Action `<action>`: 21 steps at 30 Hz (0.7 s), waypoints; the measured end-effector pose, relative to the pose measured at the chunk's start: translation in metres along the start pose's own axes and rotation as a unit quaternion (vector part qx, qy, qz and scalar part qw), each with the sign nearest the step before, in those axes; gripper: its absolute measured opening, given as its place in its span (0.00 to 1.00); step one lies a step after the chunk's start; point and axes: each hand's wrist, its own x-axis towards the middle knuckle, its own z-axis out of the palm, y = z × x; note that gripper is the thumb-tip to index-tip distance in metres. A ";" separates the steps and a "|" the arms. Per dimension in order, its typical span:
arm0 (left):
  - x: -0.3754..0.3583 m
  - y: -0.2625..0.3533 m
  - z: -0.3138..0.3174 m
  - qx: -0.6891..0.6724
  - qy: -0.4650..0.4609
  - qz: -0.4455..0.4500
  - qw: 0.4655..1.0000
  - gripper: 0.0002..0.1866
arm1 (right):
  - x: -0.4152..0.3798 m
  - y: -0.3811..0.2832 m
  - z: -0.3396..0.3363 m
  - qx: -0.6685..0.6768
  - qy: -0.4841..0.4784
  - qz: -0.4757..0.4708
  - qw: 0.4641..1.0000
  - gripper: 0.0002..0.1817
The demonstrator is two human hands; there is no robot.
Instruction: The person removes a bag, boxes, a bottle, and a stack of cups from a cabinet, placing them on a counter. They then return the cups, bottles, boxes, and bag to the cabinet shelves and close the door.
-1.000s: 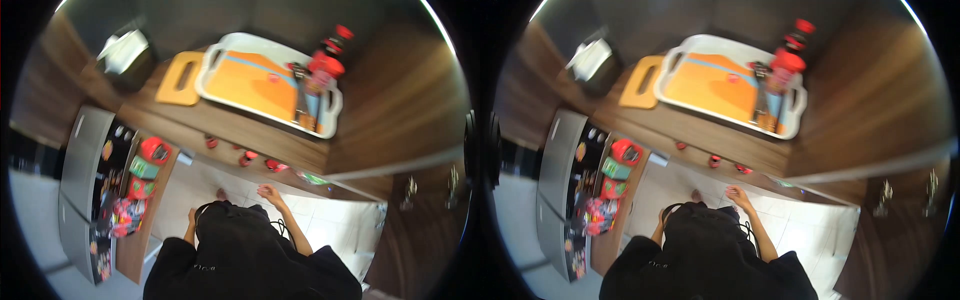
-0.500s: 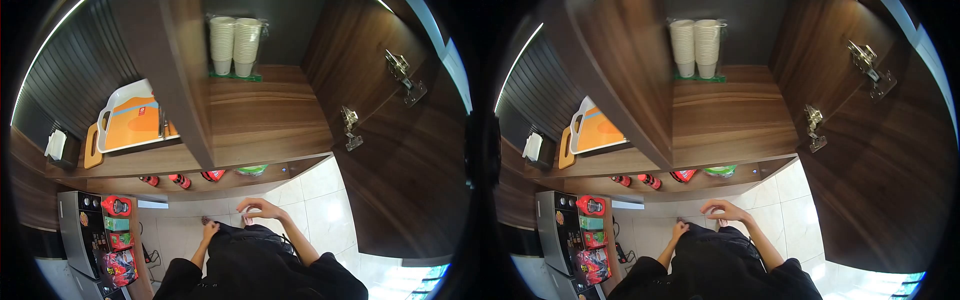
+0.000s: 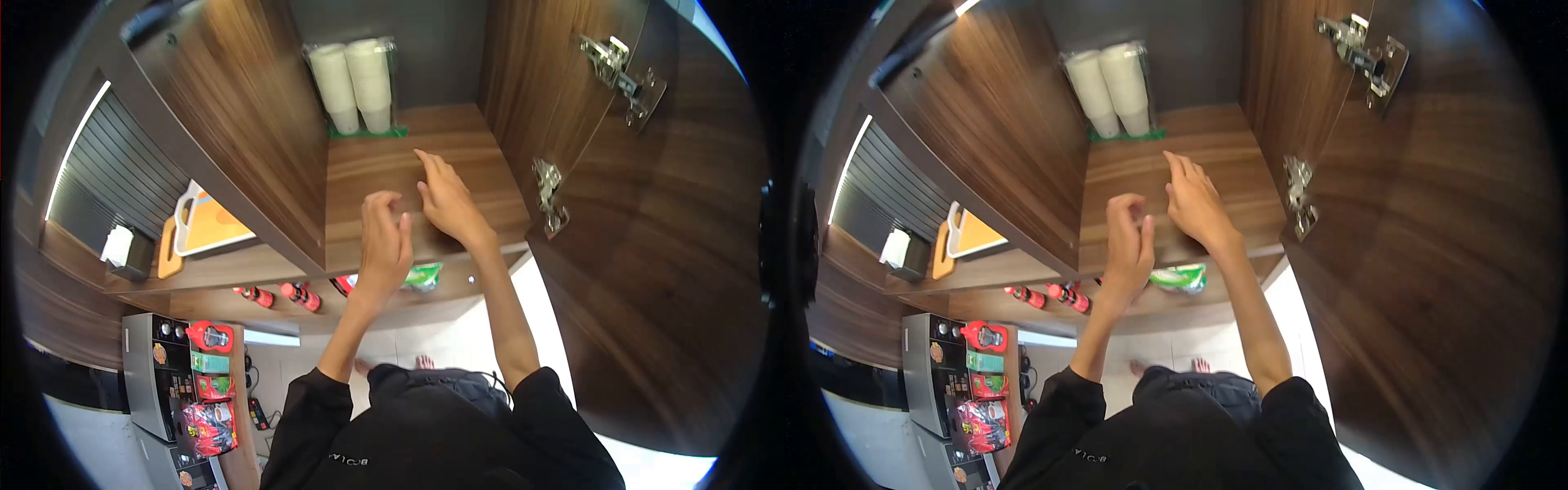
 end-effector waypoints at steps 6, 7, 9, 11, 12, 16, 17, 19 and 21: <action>0.084 -0.139 0.057 0.124 -0.043 -0.017 0.991 0.22 | 0.085 0.069 0.082 0.037 -0.067 0.009 0.997 0.34; 0.098 -0.148 0.059 0.114 -0.013 -0.049 0.992 0.24 | 0.093 0.069 0.082 0.070 -0.042 0.031 0.996 0.40; 0.113 -0.162 0.063 0.090 0.043 -0.124 0.987 0.28 | 0.111 0.070 0.082 0.067 -0.014 0.073 0.995 0.43; 0.119 -0.170 0.067 0.146 0.043 -0.097 0.984 0.31 | 0.125 0.082 0.096 0.074 0.048 0.087 0.992 0.50; 0.124 -0.171 0.069 0.172 0.048 -0.086 0.980 0.32 | 0.129 0.081 0.095 0.075 0.050 0.106 0.990 0.51; 0.143 -0.173 0.070 0.118 0.144 -0.160 0.969 0.34 | 0.155 0.085 0.099 0.075 0.031 0.130 0.988 0.50; 0.147 -0.181 0.071 0.091 0.170 -0.167 0.967 0.32 | 0.159 0.089 0.102 0.062 0.018 0.112 0.992 0.49; 0.154 -0.191 0.067 0.034 0.187 -0.195 0.962 0.30 | 0.166 0.095 0.110 0.084 0.037 0.066 0.994 0.46; 0.158 -0.195 0.065 0.000 0.198 -0.215 0.956 0.28 | 0.171 0.095 0.109 0.146 0.038 0.062 0.987 0.45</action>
